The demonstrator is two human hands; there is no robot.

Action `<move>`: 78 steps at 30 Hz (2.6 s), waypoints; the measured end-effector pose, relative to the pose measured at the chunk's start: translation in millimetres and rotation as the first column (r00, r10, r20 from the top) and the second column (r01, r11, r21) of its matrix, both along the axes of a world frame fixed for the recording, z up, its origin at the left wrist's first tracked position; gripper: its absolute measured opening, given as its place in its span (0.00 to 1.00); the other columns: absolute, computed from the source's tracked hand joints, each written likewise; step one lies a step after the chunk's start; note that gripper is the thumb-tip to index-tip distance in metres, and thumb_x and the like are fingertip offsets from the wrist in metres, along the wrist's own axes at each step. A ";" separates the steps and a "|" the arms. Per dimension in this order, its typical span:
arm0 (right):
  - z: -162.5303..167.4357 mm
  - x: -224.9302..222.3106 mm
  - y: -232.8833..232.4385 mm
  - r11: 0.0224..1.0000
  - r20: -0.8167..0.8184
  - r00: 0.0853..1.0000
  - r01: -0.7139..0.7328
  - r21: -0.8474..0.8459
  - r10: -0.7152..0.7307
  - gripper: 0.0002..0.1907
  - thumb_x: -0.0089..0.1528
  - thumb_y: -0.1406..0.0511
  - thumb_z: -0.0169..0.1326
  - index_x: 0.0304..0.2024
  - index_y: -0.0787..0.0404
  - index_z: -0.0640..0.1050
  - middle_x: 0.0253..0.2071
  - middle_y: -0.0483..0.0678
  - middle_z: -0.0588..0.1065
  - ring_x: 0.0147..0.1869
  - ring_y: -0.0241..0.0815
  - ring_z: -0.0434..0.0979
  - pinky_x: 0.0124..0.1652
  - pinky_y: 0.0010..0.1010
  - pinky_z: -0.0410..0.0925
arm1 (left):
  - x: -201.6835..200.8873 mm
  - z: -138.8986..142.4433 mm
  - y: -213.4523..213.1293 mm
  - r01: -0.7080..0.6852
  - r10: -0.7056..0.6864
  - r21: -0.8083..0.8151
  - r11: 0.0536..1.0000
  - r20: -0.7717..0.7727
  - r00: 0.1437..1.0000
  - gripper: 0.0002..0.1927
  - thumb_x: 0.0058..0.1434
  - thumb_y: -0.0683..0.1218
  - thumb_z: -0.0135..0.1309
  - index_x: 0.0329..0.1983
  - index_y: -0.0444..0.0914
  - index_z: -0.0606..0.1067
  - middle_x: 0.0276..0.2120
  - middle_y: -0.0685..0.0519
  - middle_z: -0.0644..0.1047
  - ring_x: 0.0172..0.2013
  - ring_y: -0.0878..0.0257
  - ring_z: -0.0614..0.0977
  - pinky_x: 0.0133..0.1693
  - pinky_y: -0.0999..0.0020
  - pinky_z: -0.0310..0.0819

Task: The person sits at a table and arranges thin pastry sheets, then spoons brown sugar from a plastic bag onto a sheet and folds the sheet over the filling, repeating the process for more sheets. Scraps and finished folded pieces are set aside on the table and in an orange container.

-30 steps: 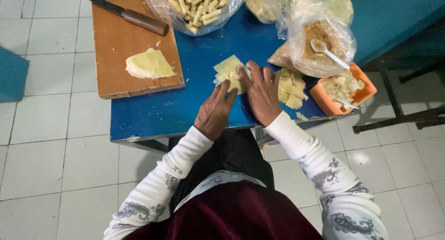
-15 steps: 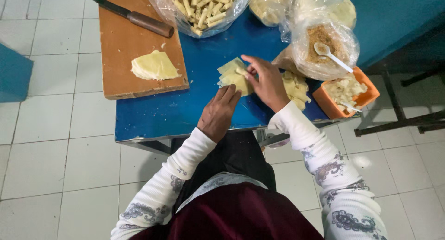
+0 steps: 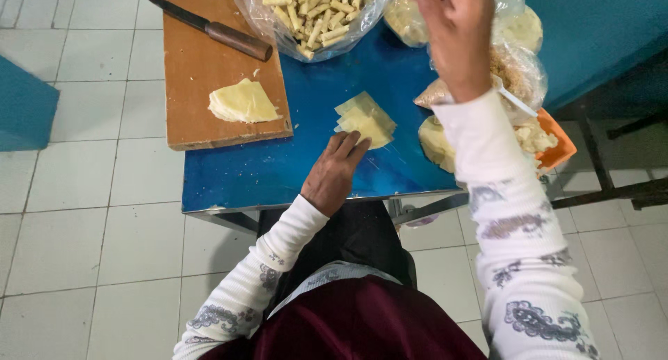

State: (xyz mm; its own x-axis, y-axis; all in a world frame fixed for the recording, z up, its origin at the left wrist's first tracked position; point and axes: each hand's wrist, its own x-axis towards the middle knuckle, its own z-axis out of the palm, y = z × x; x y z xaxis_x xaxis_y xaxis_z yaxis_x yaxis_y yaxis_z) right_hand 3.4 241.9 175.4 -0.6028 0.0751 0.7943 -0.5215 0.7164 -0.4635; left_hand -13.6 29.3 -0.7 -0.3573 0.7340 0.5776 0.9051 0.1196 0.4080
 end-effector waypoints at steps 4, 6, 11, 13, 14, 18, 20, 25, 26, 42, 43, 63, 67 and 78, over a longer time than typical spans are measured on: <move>1.0 99.1 34.0 0.876 0.135 0.890 0.384 0.293 -0.436 0.06 0.73 0.71 0.54 0.50 0.67 0.81 0.47 0.53 0.79 0.42 0.44 0.79 0.42 0.30 0.69 | -1.1 -2.2 4.0 -0.039 0.027 0.083 0.996 0.145 0.989 0.21 0.62 0.33 0.52 0.59 0.28 0.71 0.59 0.38 0.69 0.58 0.43 0.74 0.56 0.56 0.73; -9.6 133.6 54.8 0.699 0.160 0.737 0.514 0.498 -0.656 0.02 0.72 0.70 0.59 0.45 0.62 0.82 0.43 0.52 0.79 0.43 0.50 0.81 0.42 0.35 0.70 | -2.7 -2.7 8.6 -0.068 0.038 0.113 0.991 0.253 0.967 0.19 0.64 0.35 0.54 0.57 0.26 0.69 0.56 0.37 0.67 0.55 0.41 0.74 0.53 0.53 0.73; -69.4 164.3 94.8 0.397 0.105 0.469 0.585 0.707 -0.877 0.04 0.65 0.64 0.66 0.39 0.55 0.83 0.36 0.48 0.78 0.42 0.50 0.79 0.41 0.41 0.70 | -10.0 -2.4 22.4 -0.166 0.151 0.032 0.986 0.277 0.949 0.14 0.61 0.37 0.57 0.46 0.27 0.68 0.49 0.38 0.66 0.48 0.41 0.72 0.48 0.50 0.71; -86.1 167.3 105.2 0.335 0.052 0.438 0.600 0.726 -0.897 0.05 0.62 0.64 0.67 0.37 0.54 0.81 0.36 0.47 0.77 0.44 0.50 0.79 0.42 0.41 0.70 | -12.4 -3.1 26.8 -0.200 0.191 0.014 0.980 0.246 0.950 0.13 0.60 0.38 0.58 0.43 0.27 0.68 0.49 0.38 0.66 0.47 0.41 0.72 0.46 0.50 0.72; -92.5 167.4 107.8 0.313 0.044 0.417 0.605 0.732 -0.908 0.06 0.61 0.64 0.67 0.36 0.54 0.81 0.36 0.47 0.77 0.44 0.50 0.79 0.41 0.41 0.70 | -12.8 -3.8 28.2 -0.217 0.207 0.019 0.976 0.222 0.953 0.14 0.59 0.38 0.58 0.42 0.28 0.67 0.49 0.38 0.66 0.47 0.41 0.72 0.46 0.51 0.73; -99.8 169.9 110.9 0.370 0.132 0.388 0.639 0.674 -0.912 0.06 0.63 0.66 0.66 0.37 0.55 0.80 0.36 0.48 0.77 0.44 0.53 0.78 0.42 0.44 0.68 | -12.2 -7.1 30.1 -0.245 0.245 -0.023 0.969 0.191 0.951 0.12 0.59 0.38 0.59 0.40 0.30 0.69 0.47 0.40 0.68 0.47 0.43 0.74 0.45 0.51 0.74; -98.5 169.1 111.9 0.389 0.084 0.445 0.655 0.647 -0.891 0.04 0.64 0.68 0.65 0.38 0.56 0.80 0.37 0.48 0.78 0.46 0.53 0.78 0.44 0.44 0.68 | -12.7 -7.7 31.1 -0.262 0.264 -0.033 0.964 0.154 0.952 0.10 0.60 0.38 0.58 0.39 0.30 0.69 0.47 0.41 0.69 0.47 0.45 0.74 0.44 0.53 0.75; -101.2 158.0 118.1 0.452 0.052 0.535 0.653 0.608 -0.843 0.03 0.66 0.71 0.63 0.40 0.57 0.82 0.39 0.49 0.78 0.47 0.54 0.78 0.48 0.44 0.69 | -11.5 -6.1 32.8 -0.308 0.309 -0.033 0.951 0.010 0.951 0.06 0.62 0.39 0.56 0.38 0.33 0.71 0.41 0.45 0.71 0.45 0.50 0.75 0.43 0.56 0.75; -104.2 153.8 118.0 0.462 0.058 0.545 0.644 0.610 -0.837 0.03 0.66 0.71 0.62 0.39 0.58 0.82 0.38 0.49 0.78 0.47 0.54 0.78 0.47 0.44 0.69 | -10.7 -5.3 32.4 -0.310 0.309 -0.029 0.950 -0.015 0.951 0.06 0.61 0.39 0.55 0.38 0.34 0.71 0.40 0.46 0.72 0.45 0.50 0.75 0.43 0.57 0.74; -81.9 170.5 113.3 0.724 0.393 0.637 0.678 0.123 -0.663 0.06 0.67 0.71 0.59 0.44 0.68 0.84 0.38 0.51 0.82 0.39 0.32 0.80 0.42 0.23 0.70 | -14.5 -0.9 31.9 -0.216 0.204 0.104 0.971 0.113 0.972 0.05 0.60 0.36 0.51 0.37 0.36 0.68 0.35 0.46 0.73 0.39 0.49 0.75 0.42 0.54 0.72; -81.4 171.2 110.8 0.722 0.405 0.632 0.683 0.111 -0.660 0.06 0.67 0.71 0.60 0.45 0.68 0.84 0.37 0.50 0.82 0.38 0.32 0.79 0.41 0.23 0.70 | -15.0 -0.8 32.3 -0.217 0.202 0.100 0.971 0.137 0.970 0.05 0.60 0.35 0.51 0.38 0.36 0.68 0.35 0.46 0.73 0.39 0.48 0.75 0.41 0.54 0.71; -123.6 114.3 -17.8 0.939 0.511 0.804 0.343 0.019 -0.304 0.04 0.66 0.69 0.59 0.43 0.64 0.81 0.37 0.49 0.81 0.37 0.38 0.81 0.36 0.28 0.70 | -15.7 -1.3 31.2 -0.173 0.024 0.249 0.953 0.506 0.862 0.18 0.56 0.30 0.56 0.48 0.35 0.67 0.39 0.42 0.76 0.34 0.51 0.82 0.36 0.61 0.77; -125.1 108.9 -19.0 0.915 0.373 0.842 0.305 0.266 -0.389 0.03 0.62 0.71 0.60 0.39 0.63 0.80 0.36 0.51 0.78 0.42 0.52 0.77 0.41 0.38 0.68 | -16.1 -1.7 31.2 -0.169 0.010 0.267 0.949 0.508 0.861 0.20 0.56 0.30 0.57 0.50 0.35 0.67 0.40 0.43 0.77 0.35 0.53 0.82 0.37 0.63 0.77; -118.9 107.6 -2.0 0.920 0.382 0.849 0.265 0.290 -0.365 0.02 0.63 0.73 0.59 0.38 0.64 0.78 0.37 0.51 0.75 0.44 0.52 0.75 0.44 0.41 0.67 | -21.9 -6.7 39.0 -0.100 -0.040 0.245 0.964 0.506 0.862 0.19 0.56 0.30 0.55 0.50 0.35 0.69 0.38 0.44 0.78 0.36 0.54 0.82 0.39 0.64 0.78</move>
